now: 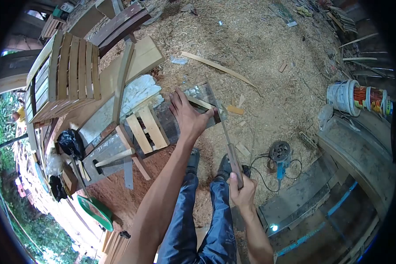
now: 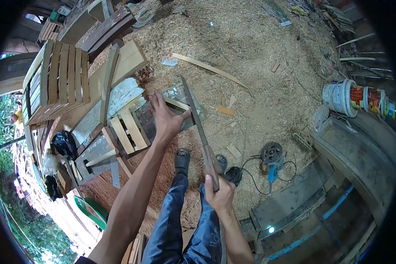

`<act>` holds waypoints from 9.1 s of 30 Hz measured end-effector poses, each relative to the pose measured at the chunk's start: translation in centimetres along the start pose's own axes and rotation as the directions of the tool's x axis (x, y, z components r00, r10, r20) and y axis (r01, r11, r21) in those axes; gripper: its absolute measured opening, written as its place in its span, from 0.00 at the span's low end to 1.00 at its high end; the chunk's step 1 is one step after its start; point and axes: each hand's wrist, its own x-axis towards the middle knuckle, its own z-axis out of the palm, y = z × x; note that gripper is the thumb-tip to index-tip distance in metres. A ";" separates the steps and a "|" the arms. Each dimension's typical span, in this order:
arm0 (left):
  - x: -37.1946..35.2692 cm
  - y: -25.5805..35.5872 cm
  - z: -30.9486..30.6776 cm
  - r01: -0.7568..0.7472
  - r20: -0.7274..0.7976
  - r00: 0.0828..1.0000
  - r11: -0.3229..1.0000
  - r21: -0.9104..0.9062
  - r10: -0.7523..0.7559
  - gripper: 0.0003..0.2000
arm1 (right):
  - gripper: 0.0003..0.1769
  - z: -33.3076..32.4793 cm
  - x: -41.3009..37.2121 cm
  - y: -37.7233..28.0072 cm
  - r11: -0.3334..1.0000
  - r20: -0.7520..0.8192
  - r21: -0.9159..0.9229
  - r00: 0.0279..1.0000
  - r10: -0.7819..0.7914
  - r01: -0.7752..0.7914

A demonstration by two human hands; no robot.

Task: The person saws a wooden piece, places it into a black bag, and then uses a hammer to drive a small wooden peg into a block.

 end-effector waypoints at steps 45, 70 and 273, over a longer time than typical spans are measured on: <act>0.0 0.6 -0.3 0.045 0.009 0.999 0.996 -0.075 -0.044 0.63 | 0.17 -2.3 -0.5 -0.1 0.996 0.058 -0.092 0.998 0.014 -0.009; 5.2 0.5 5.3 -0.044 -0.533 0.824 0.960 0.278 0.192 0.14 | 0.15 -0.5 4.4 -1.3 0.998 0.095 0.024 0.994 0.062 -0.065; 3.7 3.4 5.2 0.305 -0.550 0.828 0.910 0.282 -0.107 0.10 | 0.16 0.5 1.4 -1.2 0.981 0.015 0.053 0.982 0.186 -0.187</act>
